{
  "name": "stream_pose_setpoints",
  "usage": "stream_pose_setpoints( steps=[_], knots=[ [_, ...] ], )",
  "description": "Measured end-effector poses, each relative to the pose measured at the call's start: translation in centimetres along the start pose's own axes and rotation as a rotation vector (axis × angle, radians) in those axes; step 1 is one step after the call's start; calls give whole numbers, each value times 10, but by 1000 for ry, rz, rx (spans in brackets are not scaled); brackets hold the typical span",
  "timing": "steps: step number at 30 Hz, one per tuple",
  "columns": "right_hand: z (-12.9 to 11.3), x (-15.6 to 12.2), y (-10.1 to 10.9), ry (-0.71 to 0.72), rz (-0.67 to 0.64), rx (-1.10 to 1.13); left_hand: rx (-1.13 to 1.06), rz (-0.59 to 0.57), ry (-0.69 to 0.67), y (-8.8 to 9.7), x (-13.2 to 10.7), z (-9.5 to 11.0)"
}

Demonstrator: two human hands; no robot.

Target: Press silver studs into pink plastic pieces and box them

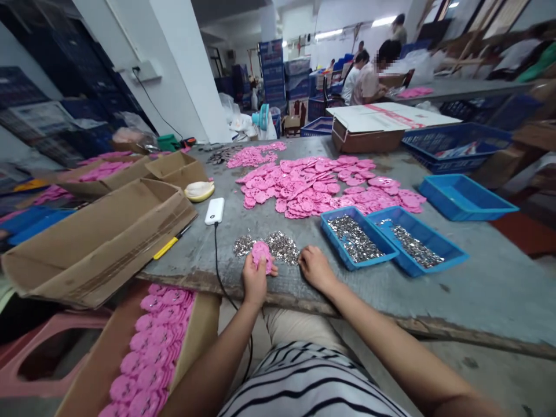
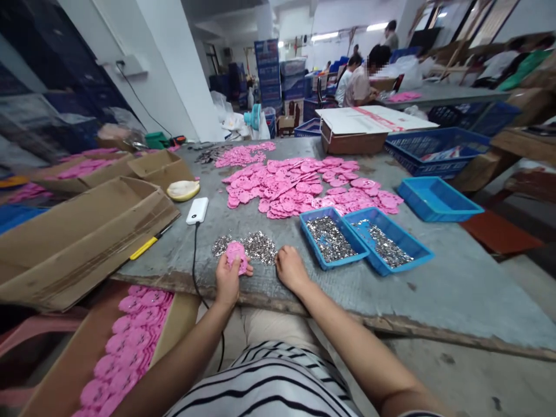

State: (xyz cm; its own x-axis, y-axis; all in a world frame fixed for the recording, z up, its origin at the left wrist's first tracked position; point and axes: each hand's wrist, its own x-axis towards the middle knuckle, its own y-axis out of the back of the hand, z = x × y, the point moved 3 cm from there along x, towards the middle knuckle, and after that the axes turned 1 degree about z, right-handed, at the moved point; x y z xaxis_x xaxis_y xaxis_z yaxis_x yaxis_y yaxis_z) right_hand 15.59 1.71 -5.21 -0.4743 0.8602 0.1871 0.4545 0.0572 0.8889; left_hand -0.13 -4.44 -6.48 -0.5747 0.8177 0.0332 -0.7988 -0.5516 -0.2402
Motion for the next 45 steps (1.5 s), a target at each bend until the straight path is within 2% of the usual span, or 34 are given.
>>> stream_pose_setpoints(
  steps=[8, 18, 25, 35, 45],
  knots=[
    [3, 3, -6, -10, 73, 57, 38, -4, -13, 2, 7, -2],
    [13, 6, -12, -82, 164, 235, 81, -22, -31, 1, 15, -4],
    [14, 11, -15, -26, 179, 357, 101, -26, -19, 1, 19, -2],
    [15, 14, -17, -54, 255, 507, 147, -52, -22, 1, 16, 6],
    [19, 6, -12, -87, 251, 571, 102, -19, -4, 1, 10, 1]
  ],
)
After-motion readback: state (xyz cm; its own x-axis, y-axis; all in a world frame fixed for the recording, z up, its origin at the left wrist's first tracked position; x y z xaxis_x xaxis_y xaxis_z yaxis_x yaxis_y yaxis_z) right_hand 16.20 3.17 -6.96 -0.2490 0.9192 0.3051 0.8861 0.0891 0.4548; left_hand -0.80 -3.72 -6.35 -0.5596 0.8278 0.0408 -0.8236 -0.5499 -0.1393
